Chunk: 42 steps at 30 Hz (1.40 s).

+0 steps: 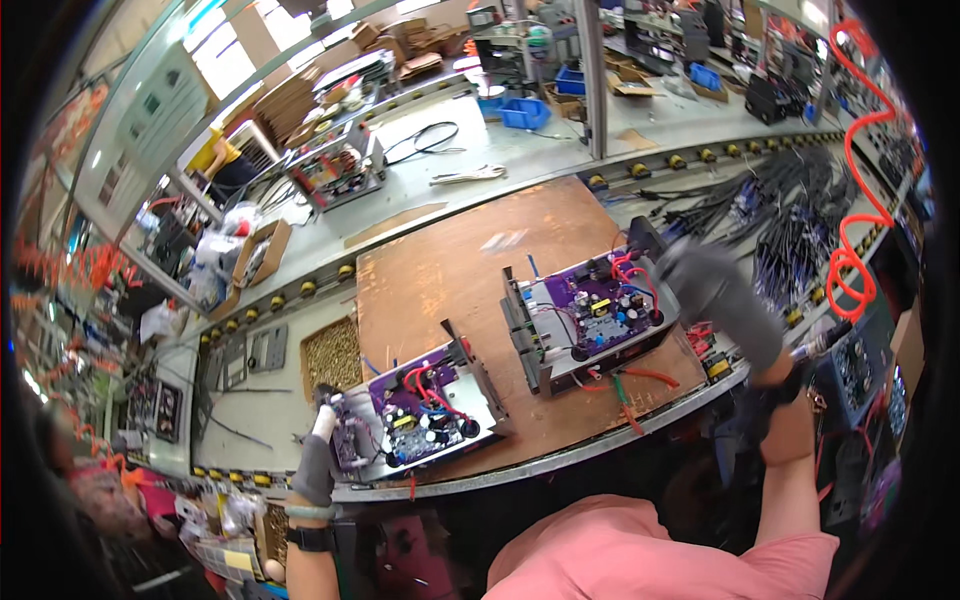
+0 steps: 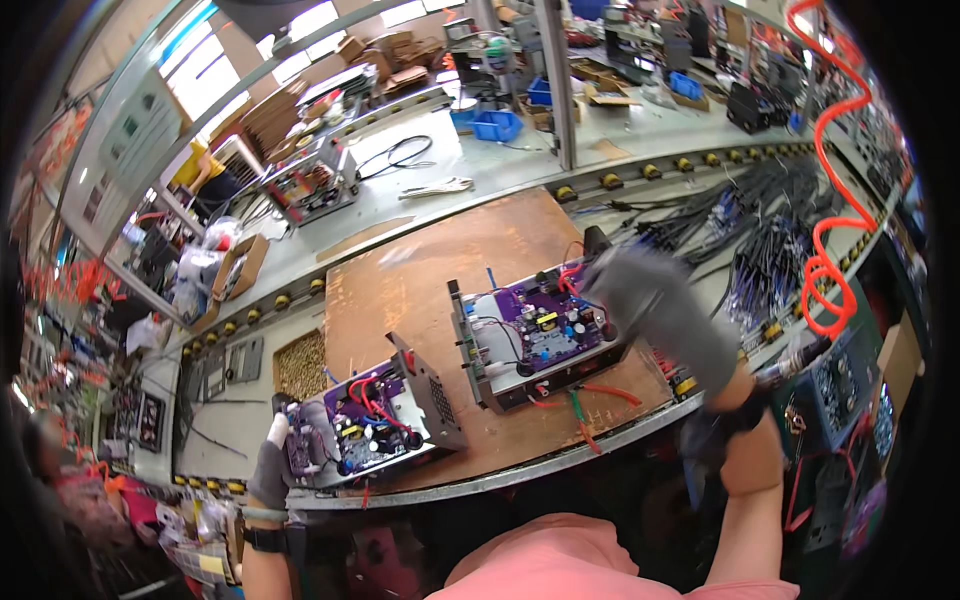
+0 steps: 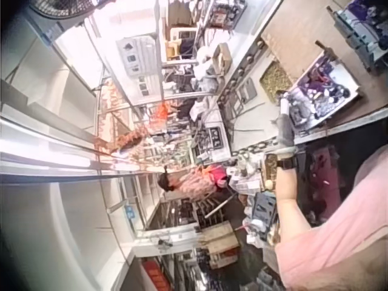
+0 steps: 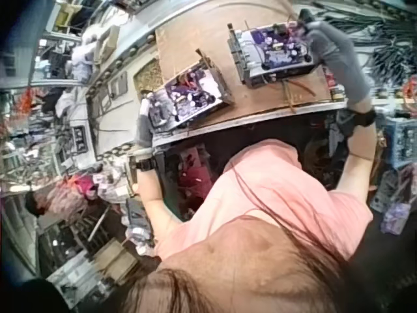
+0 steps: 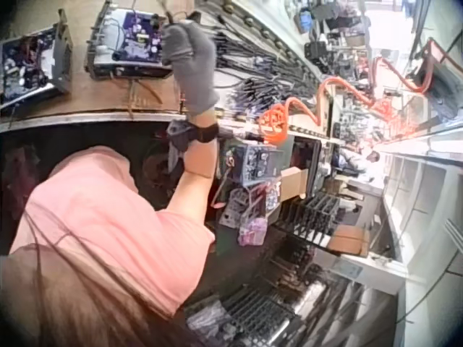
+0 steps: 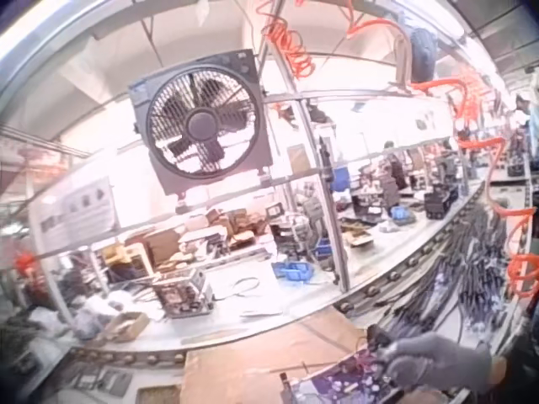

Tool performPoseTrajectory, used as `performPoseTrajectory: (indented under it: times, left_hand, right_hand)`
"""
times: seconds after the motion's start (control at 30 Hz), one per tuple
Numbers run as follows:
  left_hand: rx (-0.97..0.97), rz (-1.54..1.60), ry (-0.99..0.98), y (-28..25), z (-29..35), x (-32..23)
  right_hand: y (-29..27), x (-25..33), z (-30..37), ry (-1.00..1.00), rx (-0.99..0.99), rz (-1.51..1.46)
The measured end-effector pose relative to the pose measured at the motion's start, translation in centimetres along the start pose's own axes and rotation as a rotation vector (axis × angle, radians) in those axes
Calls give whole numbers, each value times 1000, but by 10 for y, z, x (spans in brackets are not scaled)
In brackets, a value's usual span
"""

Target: Assembling circuit boards and wiring into metal housings using an air screwdriver on an assembly line.

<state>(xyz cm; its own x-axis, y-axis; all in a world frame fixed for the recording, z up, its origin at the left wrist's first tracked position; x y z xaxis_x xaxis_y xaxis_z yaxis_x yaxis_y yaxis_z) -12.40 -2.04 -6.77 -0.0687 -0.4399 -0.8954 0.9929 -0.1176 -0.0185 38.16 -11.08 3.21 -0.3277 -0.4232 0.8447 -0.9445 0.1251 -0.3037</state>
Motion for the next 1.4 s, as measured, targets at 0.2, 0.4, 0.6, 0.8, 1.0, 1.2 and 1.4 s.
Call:
performPoseTrajectory:
  times: [0.2,0.4,0.6,0.8,1.0,1.2,1.4]
  left_hand:
    - [-229,-365,496,-34,-24,0]
    - [-588,-942,1084,29,79,-86]
    - [-394,-1123,1411,131,104,-87]
    - [-157,-1582,1097,167,65,-50]
    - [-255,-1420,1273,149,109,-131]
    - [-247,-1622,1254,177,65,-56]
    - [-374,-1602,1203,185,56,-13]
  right_hand:
    - [171,20,6,-334,271,333]
    - [190,6,-15,-472,134,617]
    - [189,5,-3,-553,114,579]
    - [191,14,-15,-452,253,673]
    - [198,5,-30,-399,627,793]
    - [208,14,-36,-376,801,829]
    - [211,-7,-28,-294,760,690]
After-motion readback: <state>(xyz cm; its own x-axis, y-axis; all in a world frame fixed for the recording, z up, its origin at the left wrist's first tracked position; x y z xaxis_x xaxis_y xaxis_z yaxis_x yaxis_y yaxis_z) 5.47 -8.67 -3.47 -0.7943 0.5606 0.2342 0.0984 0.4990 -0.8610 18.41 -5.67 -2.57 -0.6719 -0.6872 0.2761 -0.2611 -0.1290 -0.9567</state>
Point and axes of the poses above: each hand's wrist, its own z-axis away from the middle knuckle, its own y-axis out of the palm, x = y × z, the point moved 5 cm from there along -z, towards the middle knuckle, and after that the axes turned 10 degrees about -z, right-handed, at the moved point
